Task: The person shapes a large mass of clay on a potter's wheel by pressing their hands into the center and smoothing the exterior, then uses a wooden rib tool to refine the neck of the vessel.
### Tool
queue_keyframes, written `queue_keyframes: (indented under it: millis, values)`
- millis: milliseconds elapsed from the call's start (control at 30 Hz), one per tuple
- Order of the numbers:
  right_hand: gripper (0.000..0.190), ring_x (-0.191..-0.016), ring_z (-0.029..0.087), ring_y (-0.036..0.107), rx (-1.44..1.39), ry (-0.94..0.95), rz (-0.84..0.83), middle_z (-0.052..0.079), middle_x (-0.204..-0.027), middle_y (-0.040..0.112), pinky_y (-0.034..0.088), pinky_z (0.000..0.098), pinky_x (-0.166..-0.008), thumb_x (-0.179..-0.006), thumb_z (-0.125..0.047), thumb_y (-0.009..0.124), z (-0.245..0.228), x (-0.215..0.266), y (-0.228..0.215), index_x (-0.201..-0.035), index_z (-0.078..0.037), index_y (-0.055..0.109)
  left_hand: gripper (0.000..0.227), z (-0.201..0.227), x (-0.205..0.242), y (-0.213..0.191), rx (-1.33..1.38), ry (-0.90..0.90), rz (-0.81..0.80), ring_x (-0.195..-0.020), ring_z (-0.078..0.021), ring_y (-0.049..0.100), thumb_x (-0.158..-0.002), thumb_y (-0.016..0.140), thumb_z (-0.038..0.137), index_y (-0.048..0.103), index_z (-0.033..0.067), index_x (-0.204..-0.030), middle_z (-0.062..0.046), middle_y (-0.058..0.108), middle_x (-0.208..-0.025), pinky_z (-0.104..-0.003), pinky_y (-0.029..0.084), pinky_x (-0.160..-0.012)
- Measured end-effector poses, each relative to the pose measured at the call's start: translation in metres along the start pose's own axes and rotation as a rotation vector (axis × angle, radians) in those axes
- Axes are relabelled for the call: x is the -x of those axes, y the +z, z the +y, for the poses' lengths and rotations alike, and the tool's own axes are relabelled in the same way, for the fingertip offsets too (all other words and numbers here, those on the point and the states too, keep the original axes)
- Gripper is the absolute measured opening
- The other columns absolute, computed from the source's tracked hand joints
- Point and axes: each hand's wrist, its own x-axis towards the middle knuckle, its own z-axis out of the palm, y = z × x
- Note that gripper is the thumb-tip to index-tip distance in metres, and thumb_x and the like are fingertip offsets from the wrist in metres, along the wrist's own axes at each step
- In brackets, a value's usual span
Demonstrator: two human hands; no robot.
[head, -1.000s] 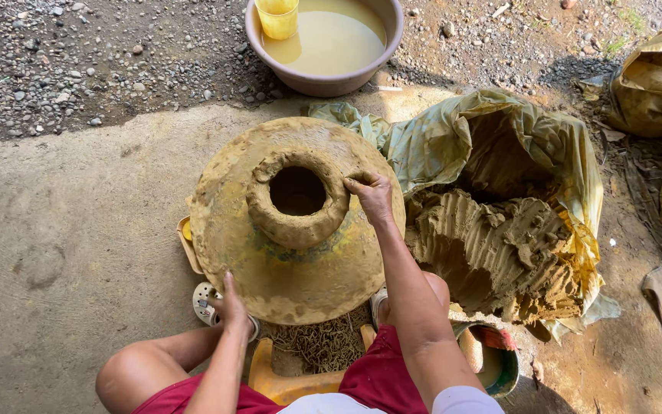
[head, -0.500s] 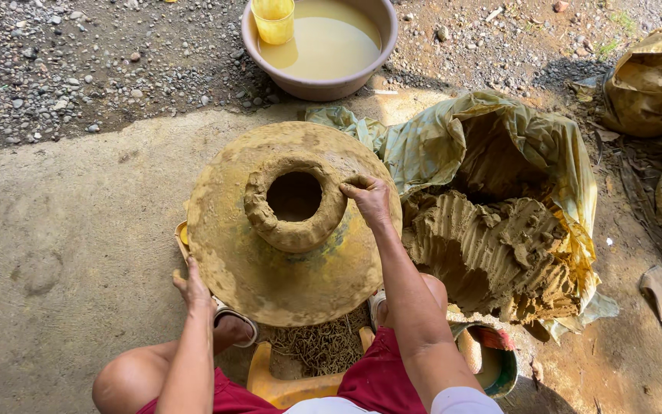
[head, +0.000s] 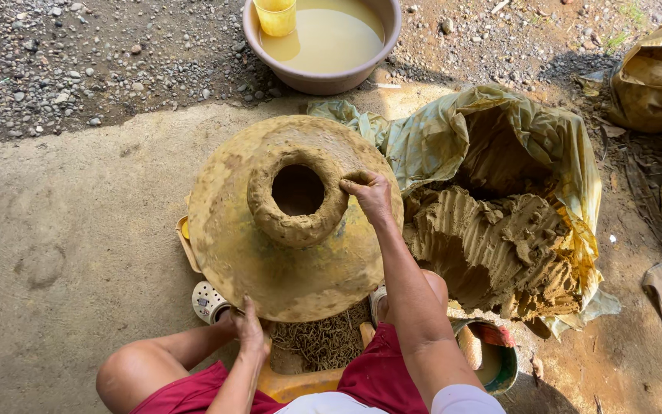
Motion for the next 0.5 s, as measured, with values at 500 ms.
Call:
queue_keyframes:
  millis: [500]
  values:
    - [0.016,-0.076,0.009,0.070,0.036,0.030,0.000,0.003,-0.087,0.079,0.057,0.0266,-0.073,-0.080,-0.008,0.086,-0.010,0.004,-0.005,-0.095,-0.004,0.082,0.112,0.013,-0.076,-0.010,0.088,0.064,0.235,-0.153,-0.0382,0.030,-0.089,0.069,0.064,0.007,0.0041,-0.161,-0.023,0.017,-0.168,-0.056,0.027,-0.126]
